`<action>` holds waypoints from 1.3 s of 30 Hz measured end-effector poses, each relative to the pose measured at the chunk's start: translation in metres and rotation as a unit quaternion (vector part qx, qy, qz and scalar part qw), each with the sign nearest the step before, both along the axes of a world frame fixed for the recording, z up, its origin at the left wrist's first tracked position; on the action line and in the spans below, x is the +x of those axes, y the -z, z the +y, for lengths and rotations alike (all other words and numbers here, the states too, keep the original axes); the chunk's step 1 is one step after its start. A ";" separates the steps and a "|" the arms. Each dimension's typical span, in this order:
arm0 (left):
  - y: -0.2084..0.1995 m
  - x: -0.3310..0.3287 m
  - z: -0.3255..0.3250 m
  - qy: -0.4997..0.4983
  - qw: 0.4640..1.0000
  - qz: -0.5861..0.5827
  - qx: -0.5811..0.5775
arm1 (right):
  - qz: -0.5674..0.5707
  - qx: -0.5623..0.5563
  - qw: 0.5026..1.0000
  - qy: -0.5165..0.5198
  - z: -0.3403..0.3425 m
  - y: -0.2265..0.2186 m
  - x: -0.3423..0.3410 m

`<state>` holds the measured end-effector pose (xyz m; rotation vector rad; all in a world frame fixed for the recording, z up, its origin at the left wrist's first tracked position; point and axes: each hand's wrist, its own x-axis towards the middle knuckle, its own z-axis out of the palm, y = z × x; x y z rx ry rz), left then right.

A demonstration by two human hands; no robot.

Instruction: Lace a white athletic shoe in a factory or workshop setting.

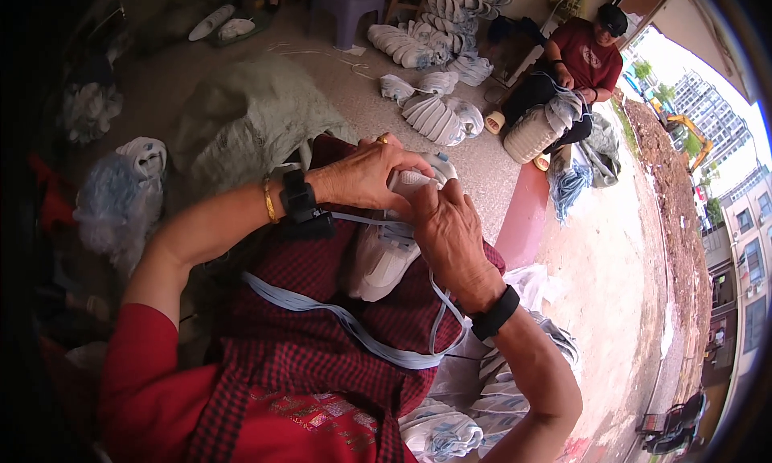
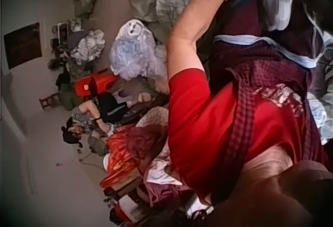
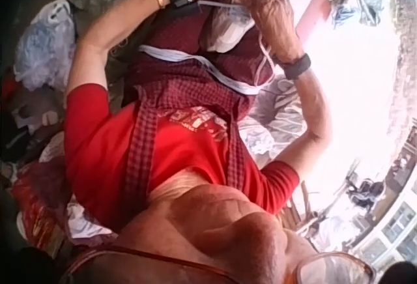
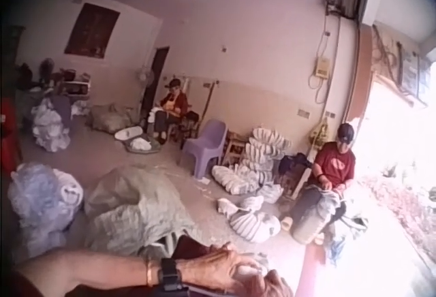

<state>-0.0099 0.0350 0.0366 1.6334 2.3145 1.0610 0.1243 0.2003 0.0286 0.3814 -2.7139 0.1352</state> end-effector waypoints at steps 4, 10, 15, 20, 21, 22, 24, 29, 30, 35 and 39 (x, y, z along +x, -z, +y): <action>0.011 0.000 -0.012 -0.025 0.998 -0.001 0.054 | 0.005 0.037 0.997 0.070 0.047 -0.033 0.030; 0.013 0.024 -0.004 0.004 0.976 0.154 0.154 | -0.021 -0.002 0.987 0.158 0.136 -0.014 0.064; 0.025 0.035 0.000 0.038 0.970 0.206 0.120 | -0.047 -0.249 0.965 0.066 0.062 -0.017 0.046; 0.029 0.042 0.010 -0.006 0.961 0.250 0.116 | -0.089 -0.231 0.969 0.013 0.023 -0.016 0.048; 0.032 0.043 0.012 -0.001 0.960 0.255 0.113 | -0.095 -0.213 0.972 0.031 0.021 -0.011 0.049; 0.033 0.045 0.015 -0.018 0.959 0.256 0.120 | -0.067 -0.219 0.973 0.026 0.023 -0.003 0.048; 0.035 0.043 0.020 -0.031 0.957 0.260 0.125 | -0.040 -0.224 0.973 0.033 0.025 0.010 0.045; 0.025 0.043 0.017 -0.027 0.975 0.212 0.065 | -0.009 -0.247 0.969 0.006 0.023 0.013 0.039; 0.026 0.041 0.019 -0.026 0.975 0.212 0.065 | -0.008 -0.259 0.966 0.013 0.026 0.018 0.036; 0.035 0.039 0.023 -0.012 0.983 0.170 0.066 | -0.048 -0.312 0.947 0.067 0.035 0.027 0.030; 0.029 0.038 0.022 -0.011 0.987 0.160 0.006 | -0.075 -0.287 0.953 0.061 0.033 0.031 0.025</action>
